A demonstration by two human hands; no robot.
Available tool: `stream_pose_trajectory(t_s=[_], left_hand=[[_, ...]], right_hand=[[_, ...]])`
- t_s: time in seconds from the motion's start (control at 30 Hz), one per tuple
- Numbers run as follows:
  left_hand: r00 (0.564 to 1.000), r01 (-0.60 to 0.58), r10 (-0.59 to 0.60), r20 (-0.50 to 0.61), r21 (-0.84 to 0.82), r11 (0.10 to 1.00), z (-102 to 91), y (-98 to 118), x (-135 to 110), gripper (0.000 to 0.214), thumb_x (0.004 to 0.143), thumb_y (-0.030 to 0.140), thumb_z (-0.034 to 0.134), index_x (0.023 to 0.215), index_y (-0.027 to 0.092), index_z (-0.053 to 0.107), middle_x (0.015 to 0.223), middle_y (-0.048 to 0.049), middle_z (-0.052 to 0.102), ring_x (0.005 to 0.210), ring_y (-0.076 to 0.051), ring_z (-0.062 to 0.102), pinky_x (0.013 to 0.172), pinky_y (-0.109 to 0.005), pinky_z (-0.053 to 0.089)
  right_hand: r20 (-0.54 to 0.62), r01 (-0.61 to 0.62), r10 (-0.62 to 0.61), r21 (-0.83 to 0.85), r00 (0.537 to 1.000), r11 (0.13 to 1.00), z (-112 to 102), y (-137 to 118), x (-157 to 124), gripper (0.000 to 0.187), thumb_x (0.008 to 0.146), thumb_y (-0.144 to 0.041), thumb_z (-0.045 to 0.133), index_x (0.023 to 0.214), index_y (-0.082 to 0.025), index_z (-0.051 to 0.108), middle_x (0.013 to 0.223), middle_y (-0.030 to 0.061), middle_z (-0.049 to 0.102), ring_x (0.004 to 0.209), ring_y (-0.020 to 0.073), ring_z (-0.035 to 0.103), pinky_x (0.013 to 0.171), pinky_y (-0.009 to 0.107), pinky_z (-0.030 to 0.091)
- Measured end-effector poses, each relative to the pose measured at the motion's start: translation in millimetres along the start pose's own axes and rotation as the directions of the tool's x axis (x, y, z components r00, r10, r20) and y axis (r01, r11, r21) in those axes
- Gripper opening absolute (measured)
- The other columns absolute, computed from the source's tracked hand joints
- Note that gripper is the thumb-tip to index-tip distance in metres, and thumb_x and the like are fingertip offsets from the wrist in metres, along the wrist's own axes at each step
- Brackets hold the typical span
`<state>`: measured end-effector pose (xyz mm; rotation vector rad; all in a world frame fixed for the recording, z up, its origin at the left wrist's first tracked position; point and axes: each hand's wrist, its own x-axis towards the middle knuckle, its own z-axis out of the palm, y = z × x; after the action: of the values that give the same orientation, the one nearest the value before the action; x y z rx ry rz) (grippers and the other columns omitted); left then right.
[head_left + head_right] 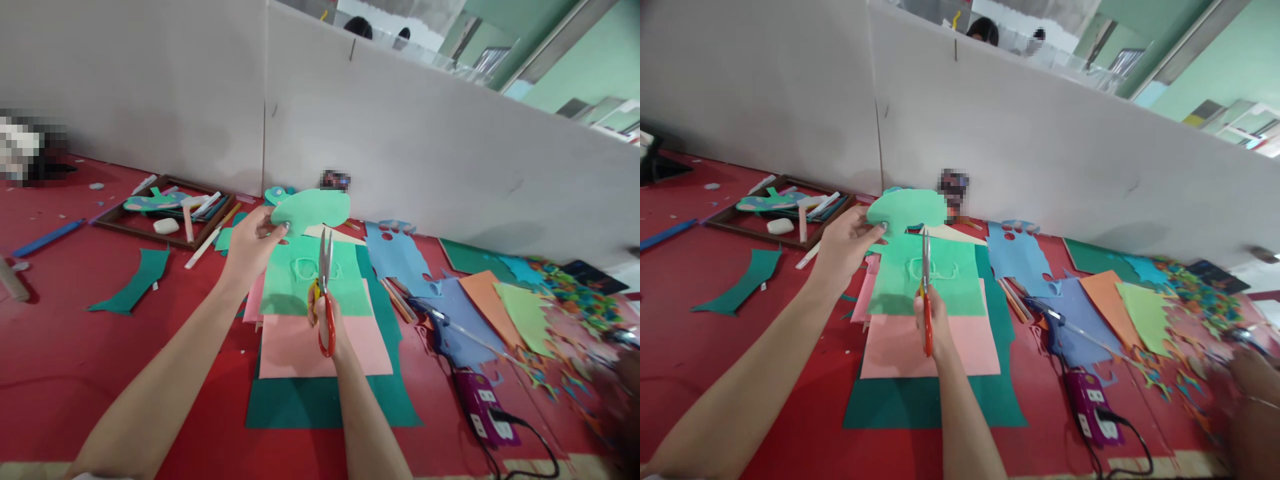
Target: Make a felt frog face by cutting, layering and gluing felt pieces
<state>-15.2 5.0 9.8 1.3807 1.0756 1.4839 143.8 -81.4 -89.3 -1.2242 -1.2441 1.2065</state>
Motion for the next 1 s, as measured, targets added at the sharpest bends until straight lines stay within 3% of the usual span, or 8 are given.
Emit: stream_pose_trajectory(t_s=[0.17,0.23,0.4,0.57,0.73,0.83,0.9,1.0], left_hand=[[0.984,-0.168,0.17,0.059,-0.033,0.985,-1.6,-7.8,2.6,0.006,0.076,0.025,0.061,0.074,0.019,0.061,0.112,-0.0053,0.063,0.108,-0.02,0.058,0.078,-0.026,0.052],[0.979,-0.184,0.187,0.084,-0.043,0.982,-1.7,-11.6,3.4,0.006,0.076,0.024,0.06,0.072,0.019,0.061,0.113,-0.0054,0.062,0.11,-0.021,0.057,0.078,-0.027,0.051],[0.978,-0.106,0.105,0.18,-0.005,0.994,-1.4,-14.7,3.5,0.007,0.071,0.015,0.056,0.072,0.019,0.061,0.079,-0.0009,0.064,0.077,-0.014,0.06,0.066,-0.023,0.047],[0.99,-0.072,0.065,0.129,0.047,0.996,-3.8,-12.7,4.1,0.011,0.066,0.012,0.05,0.07,0.019,0.057,0.067,0.0029,0.057,0.058,-0.009,0.049,0.053,-0.018,0.038],[0.921,-0.065,-0.005,0.39,0.166,0.984,-3.2,-12.6,1.1,0.017,0.064,0.01,0.045,0.069,0.018,0.059,0.07,0.002,0.059,0.061,-0.01,0.051,0.055,-0.02,0.039],[0.858,-0.104,-0.047,0.511,0.263,0.959,1.1,-12.1,-1.6,0.023,0.063,0.007,0.041,0.068,0.018,0.06,0.072,0.0013,0.061,0.065,-0.011,0.054,0.06,-0.022,0.042],[0.84,-0.087,-0.07,0.538,0.261,0.961,6.1,-12.3,-3.4,0.023,0.064,0.008,0.044,0.073,0.018,0.063,0.078,0.0001,0.064,0.071,-0.012,0.058,0.066,-0.024,0.045],[0.869,0.121,-0.168,0.466,0.128,0.984,17.2,-14.1,-8.7,0.028,0.075,0.02,0.051,0.101,0.021,0.063,0.091,-0.0033,0.068,0.08,-0.016,0.063,0.075,-0.03,0.05]], right_hand=[[-0.058,0.0,0.011,0.183,0.998,0.983,0.3,-4.5,3.3,0.046,0.084,-0.067,0.041,0.076,-0.022,0.045,0.053,-0.0072,0.033,0.042,0.0075,0.029,0.041,0.022,0.026],[-0.088,-0.029,0.05,0.227,0.995,0.974,0.3,-9.7,4.7,0.045,0.084,-0.065,0.044,0.072,-0.022,0.045,0.049,-0.0074,0.033,0.04,0.0075,0.029,0.04,0.023,0.026],[-0.154,-0.042,0.081,0.24,0.985,0.97,-2.3,-13.0,8.6,0.039,0.085,-0.055,0.052,0.067,-0.021,0.052,0.044,-0.0061,0.038,0.038,0.0088,0.038,0.041,0.024,0.03],[-0.304,0.053,0.064,0.361,0.951,0.931,-9.3,-9.7,16.9,0.038,0.081,-0.055,0.056,0.068,-0.019,0.054,0.053,-0.0035,0.052,0.036,0.0069,0.038,0.036,0.023,0.032],[-0.329,0.102,0.082,0.505,0.941,0.857,-17.2,-13.1,20.8,0.038,0.079,-0.057,0.055,0.068,-0.022,0.047,0.049,-0.0071,0.041,0.038,0.0083,0.037,0.037,0.024,0.037],[-0.319,0.083,0.072,0.445,0.945,0.892,-20.1,-12.3,20.0,0.028,0.076,-0.048,0.061,0.078,-0.022,0.053,0.054,-0.0061,0.043,0.045,0.0102,0.043,0.042,0.026,0.041],[-0.339,0.085,0.054,0.381,0.939,0.921,-20.9,-9.4,19.7,0.025,0.072,-0.039,0.065,0.086,-0.021,0.056,0.064,-0.0038,0.049,0.053,0.0115,0.049,0.046,0.026,0.043],[-0.367,0.095,0.045,0.353,0.929,0.931,-21.2,-2.1,20.8,0.024,0.069,-0.032,0.066,0.086,-0.019,0.056,0.07,-0.0028,0.051,0.057,0.0108,0.05,0.047,0.024,0.043]])
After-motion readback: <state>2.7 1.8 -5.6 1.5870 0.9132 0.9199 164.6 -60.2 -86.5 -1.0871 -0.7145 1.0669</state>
